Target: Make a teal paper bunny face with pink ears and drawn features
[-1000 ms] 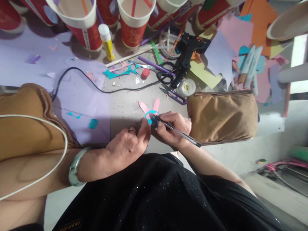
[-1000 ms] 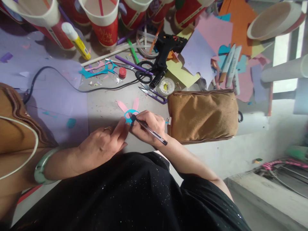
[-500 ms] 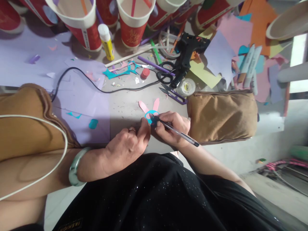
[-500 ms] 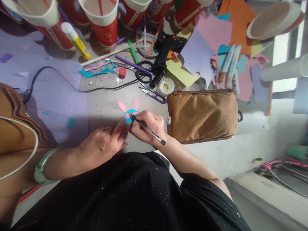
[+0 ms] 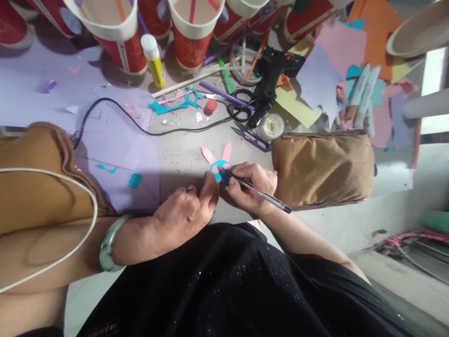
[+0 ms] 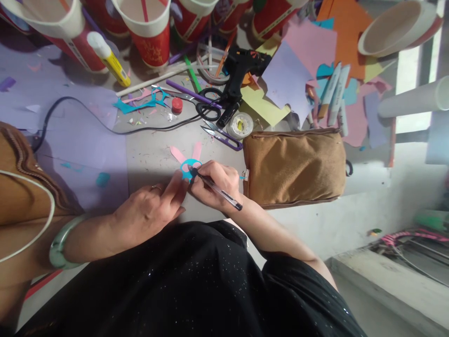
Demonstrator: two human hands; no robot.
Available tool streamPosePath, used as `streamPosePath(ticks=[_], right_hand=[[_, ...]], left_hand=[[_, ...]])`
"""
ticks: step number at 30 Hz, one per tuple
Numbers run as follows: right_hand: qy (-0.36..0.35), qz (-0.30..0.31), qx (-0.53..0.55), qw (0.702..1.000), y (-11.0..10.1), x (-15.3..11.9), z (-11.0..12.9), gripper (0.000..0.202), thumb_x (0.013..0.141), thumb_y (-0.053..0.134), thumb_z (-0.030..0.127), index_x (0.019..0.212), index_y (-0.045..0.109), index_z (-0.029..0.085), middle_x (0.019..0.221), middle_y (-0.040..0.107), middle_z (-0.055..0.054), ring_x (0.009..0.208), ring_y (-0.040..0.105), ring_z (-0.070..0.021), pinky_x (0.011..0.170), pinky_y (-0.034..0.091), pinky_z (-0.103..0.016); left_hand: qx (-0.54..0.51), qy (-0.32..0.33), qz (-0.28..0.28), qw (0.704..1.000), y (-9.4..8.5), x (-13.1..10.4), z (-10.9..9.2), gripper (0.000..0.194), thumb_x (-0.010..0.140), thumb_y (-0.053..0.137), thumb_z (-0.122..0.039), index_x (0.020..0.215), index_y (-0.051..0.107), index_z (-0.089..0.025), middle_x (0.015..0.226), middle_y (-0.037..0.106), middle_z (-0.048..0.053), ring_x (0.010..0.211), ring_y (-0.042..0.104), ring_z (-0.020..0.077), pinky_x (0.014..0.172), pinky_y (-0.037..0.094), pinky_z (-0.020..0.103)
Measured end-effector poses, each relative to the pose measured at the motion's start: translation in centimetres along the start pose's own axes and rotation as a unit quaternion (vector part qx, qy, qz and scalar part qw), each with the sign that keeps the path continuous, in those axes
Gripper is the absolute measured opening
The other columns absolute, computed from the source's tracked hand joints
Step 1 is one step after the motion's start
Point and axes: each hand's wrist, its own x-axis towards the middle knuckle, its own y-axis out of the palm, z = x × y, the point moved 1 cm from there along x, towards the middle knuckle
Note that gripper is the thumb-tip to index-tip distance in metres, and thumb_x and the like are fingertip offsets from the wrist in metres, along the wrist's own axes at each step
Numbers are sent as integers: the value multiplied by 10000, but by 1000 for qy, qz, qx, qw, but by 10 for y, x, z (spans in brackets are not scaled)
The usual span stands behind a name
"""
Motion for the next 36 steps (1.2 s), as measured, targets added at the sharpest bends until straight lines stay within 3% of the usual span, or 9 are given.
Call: streamPosePath(ticks=[10, 18, 36], right_hand=[[12, -42, 21, 999, -10, -2, -4, 155, 837, 642, 172, 930, 554, 261, 769, 749, -3, 612, 742, -173, 466, 566, -270], [10, -13, 11, 1000, -10, -3, -12, 91, 859, 580, 195, 899, 520, 250, 730, 733, 23, 626, 762, -156, 455, 525, -214], [10, 5, 8, 1000, -10, -1, -10, 130, 846, 628, 180, 910, 543, 255, 736, 723, 32, 580, 695, -125, 497, 520, -219]], left_hand=[[11, 2, -10, 1000, 1, -1, 0, 448, 970, 544, -150, 1402, 614, -52, 1507, 568, 276, 635, 663, 157, 540, 549, 311], [5, -1, -12, 1000, 2, 0, 1, 465, 982, 525, -171, 1425, 606, -57, 1497, 580, 274, 660, 689, 162, 549, 553, 298], [17, 5, -22, 1000, 2, 0, 1, 454, 960, 555, -167, 1390, 633, -44, 1486, 587, 281, 641, 680, 160, 542, 551, 299]])
